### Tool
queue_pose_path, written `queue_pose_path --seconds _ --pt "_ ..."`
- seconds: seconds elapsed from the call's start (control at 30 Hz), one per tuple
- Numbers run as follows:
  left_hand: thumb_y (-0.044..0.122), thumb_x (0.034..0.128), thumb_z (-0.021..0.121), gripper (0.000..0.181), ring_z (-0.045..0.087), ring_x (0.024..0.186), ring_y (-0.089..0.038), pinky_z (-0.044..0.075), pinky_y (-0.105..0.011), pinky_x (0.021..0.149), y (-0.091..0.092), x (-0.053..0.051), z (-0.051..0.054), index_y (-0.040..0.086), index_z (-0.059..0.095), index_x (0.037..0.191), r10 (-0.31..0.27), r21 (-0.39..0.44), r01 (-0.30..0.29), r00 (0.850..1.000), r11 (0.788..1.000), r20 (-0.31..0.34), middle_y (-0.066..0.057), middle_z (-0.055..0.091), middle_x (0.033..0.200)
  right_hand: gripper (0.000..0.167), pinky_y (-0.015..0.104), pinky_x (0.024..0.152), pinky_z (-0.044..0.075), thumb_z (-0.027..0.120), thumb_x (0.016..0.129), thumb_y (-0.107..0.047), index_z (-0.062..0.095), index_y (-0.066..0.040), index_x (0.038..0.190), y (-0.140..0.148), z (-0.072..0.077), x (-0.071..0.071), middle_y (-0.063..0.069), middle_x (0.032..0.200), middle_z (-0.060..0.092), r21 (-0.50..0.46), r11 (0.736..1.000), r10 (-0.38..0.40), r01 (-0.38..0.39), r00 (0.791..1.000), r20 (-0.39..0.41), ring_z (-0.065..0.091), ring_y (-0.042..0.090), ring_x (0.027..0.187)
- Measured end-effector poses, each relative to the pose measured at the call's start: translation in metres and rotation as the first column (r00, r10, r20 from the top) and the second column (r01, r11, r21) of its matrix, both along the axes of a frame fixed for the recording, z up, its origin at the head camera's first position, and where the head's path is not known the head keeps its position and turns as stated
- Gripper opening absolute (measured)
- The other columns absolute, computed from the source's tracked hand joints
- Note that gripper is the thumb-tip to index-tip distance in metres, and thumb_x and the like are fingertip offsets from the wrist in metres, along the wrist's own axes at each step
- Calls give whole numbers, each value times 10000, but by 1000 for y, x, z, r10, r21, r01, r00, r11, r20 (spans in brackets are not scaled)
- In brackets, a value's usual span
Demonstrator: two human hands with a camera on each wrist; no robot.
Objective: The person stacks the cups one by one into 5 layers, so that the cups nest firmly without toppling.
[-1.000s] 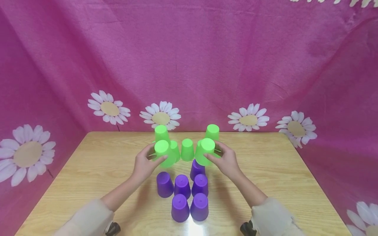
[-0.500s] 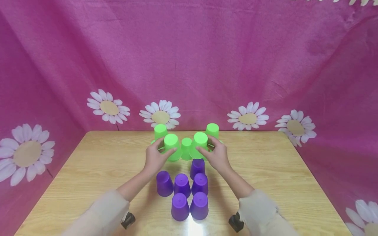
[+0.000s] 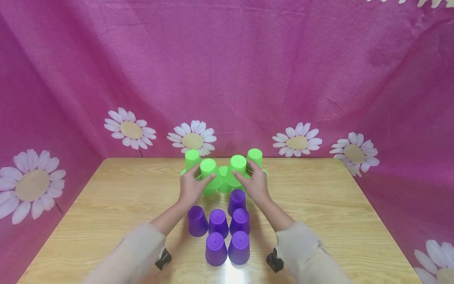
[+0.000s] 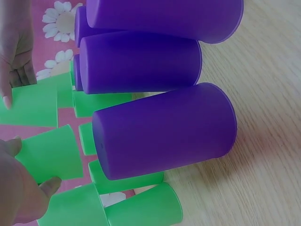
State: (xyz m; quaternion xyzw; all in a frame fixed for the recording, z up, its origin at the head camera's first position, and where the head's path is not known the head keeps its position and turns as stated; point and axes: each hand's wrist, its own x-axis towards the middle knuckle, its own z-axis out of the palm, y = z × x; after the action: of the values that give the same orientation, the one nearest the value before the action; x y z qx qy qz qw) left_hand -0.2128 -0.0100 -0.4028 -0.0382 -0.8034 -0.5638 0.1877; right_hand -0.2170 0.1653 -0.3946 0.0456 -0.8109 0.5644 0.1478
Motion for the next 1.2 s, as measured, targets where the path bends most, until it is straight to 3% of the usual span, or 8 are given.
queue_pose_path --seconds 0.13,0.43,0.63,1.07,1.2 --pt "104 712 786 464 645 979 -344 538 -395 860 3 -3 0 -69 618 1109 27 -34 -27 1000 999 -11 -239 666 1047 488 406 949 490 723 764 -20 537 101 1199 -4 -2 -4 296 1161 594 27 999 -18 18 1000 -5 579 397 1099" --pt "133 751 761 497 599 1068 -348 491 -419 929 14 -10 5 -45 566 1172 92 -120 -86 995 989 46 -212 648 1106 523 432 951 483 727 767 -52 513 115 1213 -13 -8 -11 315 1169 582 83 994 -75 76 997 -19 576 408 1100" --pt "119 764 749 494 578 1106 -358 476 -425 953 21 -14 4 -24 546 1191 94 -118 -83 991 989 91 -211 634 1133 501 434 962 476 712 786 -62 507 104 1212 -17 -10 -15 298 1189 579 89 991 -97 100 995 -27 572 397 1112" --pt "124 787 725 503 589 1086 -353 499 -427 921 30 -20 1 -38 521 1217 137 -174 -118 986 978 98 -208 626 1138 480 447 879 509 707 798 -94 514 93 1196 -27 -14 -19 281 1087 634 168 971 -163 173 984 -71 620 370 1007" --pt "100 788 721 495 587 1089 -350 497 -415 928 31 -24 0 -46 519 1215 126 -188 -109 989 976 80 -203 622 1146 474 444 864 509 712 794 -97 523 87 1188 -30 -15 -22 273 1064 642 182 962 -192 204 978 -80 624 366 990"
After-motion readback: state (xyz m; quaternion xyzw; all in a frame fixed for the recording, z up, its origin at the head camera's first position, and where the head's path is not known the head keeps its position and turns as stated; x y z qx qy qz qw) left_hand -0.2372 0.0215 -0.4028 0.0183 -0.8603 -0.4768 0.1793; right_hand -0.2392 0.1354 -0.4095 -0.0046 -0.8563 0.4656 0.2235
